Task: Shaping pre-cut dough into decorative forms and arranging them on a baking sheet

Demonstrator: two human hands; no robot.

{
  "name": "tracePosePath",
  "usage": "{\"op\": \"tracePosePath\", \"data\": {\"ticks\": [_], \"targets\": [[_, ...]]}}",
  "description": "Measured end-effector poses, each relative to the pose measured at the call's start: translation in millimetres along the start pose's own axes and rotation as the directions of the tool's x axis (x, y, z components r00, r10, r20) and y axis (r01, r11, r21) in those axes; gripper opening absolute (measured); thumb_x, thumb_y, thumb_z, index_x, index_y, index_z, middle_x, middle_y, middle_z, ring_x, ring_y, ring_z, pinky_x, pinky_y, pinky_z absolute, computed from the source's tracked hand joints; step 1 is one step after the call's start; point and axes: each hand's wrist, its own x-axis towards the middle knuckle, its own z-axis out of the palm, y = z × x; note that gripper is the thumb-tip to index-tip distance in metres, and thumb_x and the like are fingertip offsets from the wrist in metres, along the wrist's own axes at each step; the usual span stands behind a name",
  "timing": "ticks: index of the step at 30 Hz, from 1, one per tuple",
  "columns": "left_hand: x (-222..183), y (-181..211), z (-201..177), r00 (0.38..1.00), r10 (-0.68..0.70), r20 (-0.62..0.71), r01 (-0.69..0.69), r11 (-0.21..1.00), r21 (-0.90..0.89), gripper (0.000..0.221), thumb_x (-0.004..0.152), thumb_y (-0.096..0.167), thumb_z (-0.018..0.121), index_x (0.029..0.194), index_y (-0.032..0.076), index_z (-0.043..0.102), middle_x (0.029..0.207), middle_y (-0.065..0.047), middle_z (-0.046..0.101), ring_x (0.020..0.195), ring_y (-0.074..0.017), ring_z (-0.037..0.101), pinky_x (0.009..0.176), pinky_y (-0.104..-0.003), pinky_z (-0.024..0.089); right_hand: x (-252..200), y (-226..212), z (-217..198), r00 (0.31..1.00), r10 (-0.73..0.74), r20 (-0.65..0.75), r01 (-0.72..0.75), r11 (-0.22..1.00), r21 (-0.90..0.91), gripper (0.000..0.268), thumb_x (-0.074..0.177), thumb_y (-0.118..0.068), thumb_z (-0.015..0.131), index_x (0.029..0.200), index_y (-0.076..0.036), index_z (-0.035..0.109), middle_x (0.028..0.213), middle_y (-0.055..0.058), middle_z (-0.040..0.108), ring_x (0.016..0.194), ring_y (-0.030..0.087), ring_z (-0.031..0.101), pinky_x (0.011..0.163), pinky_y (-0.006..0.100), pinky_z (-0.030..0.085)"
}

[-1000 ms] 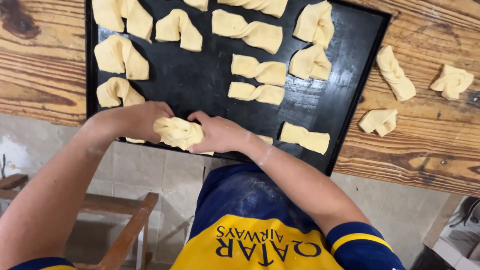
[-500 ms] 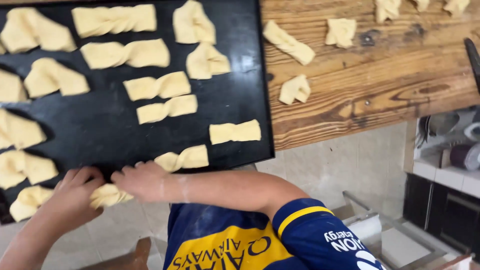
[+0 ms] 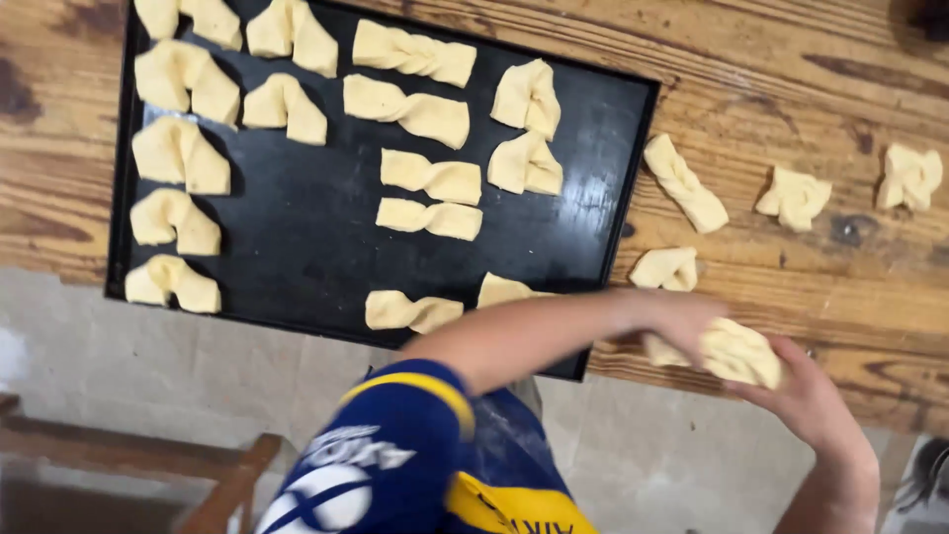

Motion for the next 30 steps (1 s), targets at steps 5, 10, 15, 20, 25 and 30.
{"op": "tracePosePath", "data": {"ticks": [5, 10, 15, 20, 25, 30], "targets": [[-11, 95, -46, 0.913, -0.408, -0.01, 0.401, 0.903, -0.153, 0.09, 0.063, 0.049, 0.076, 0.137, 0.008, 0.044, 0.127, -0.02, 0.06, 0.078, -0.0242, 0.072, 0.053, -0.033, 0.054, 90, 122, 0, 0.973, -0.12, -0.197, 0.106, 0.991, -0.08, 0.073, 0.07, -0.026, 0.086, 0.136, -0.003, 0.064, 0.12, 0.021, 0.068, 0.113, 0.037, 0.058, 0.096, 0.045, 0.043], [-83, 30, -53, 0.907, -0.059, -0.417, 0.025, 0.996, -0.085, 0.078, 0.083, 0.039, 0.074, 0.147, 0.005, 0.043, 0.151, -0.028, 0.048, 0.138, -0.0449, 0.046, 0.114, -0.056, 0.037, 67, 76, 23, 0.84, -0.354, -0.411, 0.322, 0.935, -0.147, 0.11, 0.067, -0.02, 0.079, 0.159, 0.0, 0.023, 0.158, 0.028, 0.016, 0.148, 0.042, 0.01, 0.122, 0.056, 0.013], [-226, 4, -176, 0.369, 0.087, -0.925, 0.86, 0.345, 0.375, 0.058, 0.083, 0.035, 0.076, 0.131, 0.009, 0.057, 0.116, -0.01, 0.053, 0.117, -0.0295, 0.051, 0.089, -0.045, 0.046, 91, -108, 102, 0.472, -0.697, -0.54, 0.794, 0.602, -0.083, 0.034, 0.102, -0.014, 0.065, 0.135, -0.006, 0.066, 0.12, 0.02, 0.068, 0.114, 0.045, 0.061, 0.096, 0.055, 0.045], [-241, -18, -185, 0.369, -0.09, -0.925, 0.835, 0.468, 0.288, 0.047, 0.087, 0.037, 0.076, 0.122, 0.008, 0.064, 0.127, -0.01, 0.053, 0.12, -0.0297, 0.051, 0.098, -0.053, 0.044, 153, -205, 172, 0.642, -0.66, -0.391, 0.54, 0.751, -0.381, 0.042, 0.097, -0.046, 0.07, 0.133, -0.024, 0.063, 0.125, 0.0, 0.057, 0.112, 0.03, 0.056, 0.088, 0.055, 0.044], [-266, -25, -191, 0.532, -0.193, -0.825, 0.675, 0.684, 0.275, 0.049, 0.082, 0.048, 0.078, 0.113, 0.021, 0.05, 0.112, -0.003, 0.062, 0.112, -0.0253, 0.058, 0.099, -0.055, 0.038, 136, -211, 189, 0.553, -0.67, -0.495, 0.505, 0.742, -0.44, 0.024, 0.095, -0.044, 0.074, 0.115, -0.032, 0.068, 0.098, -0.011, 0.067, 0.094, 0.015, 0.068, 0.086, 0.044, 0.034], [-419, -16, -205, 0.478, -0.292, -0.828, 0.386, 0.917, -0.101, 0.048, 0.08, 0.028, 0.086, 0.114, 0.012, 0.057, 0.108, -0.017, 0.065, 0.106, -0.0398, 0.066, 0.094, -0.049, 0.05, 54, -284, 252, 0.668, -0.642, -0.376, 0.614, 0.761, -0.208, 0.033, 0.096, -0.046, 0.071, 0.12, -0.023, 0.068, 0.095, -0.001, 0.072, 0.099, 0.024, 0.069, 0.095, 0.047, 0.03]]}}
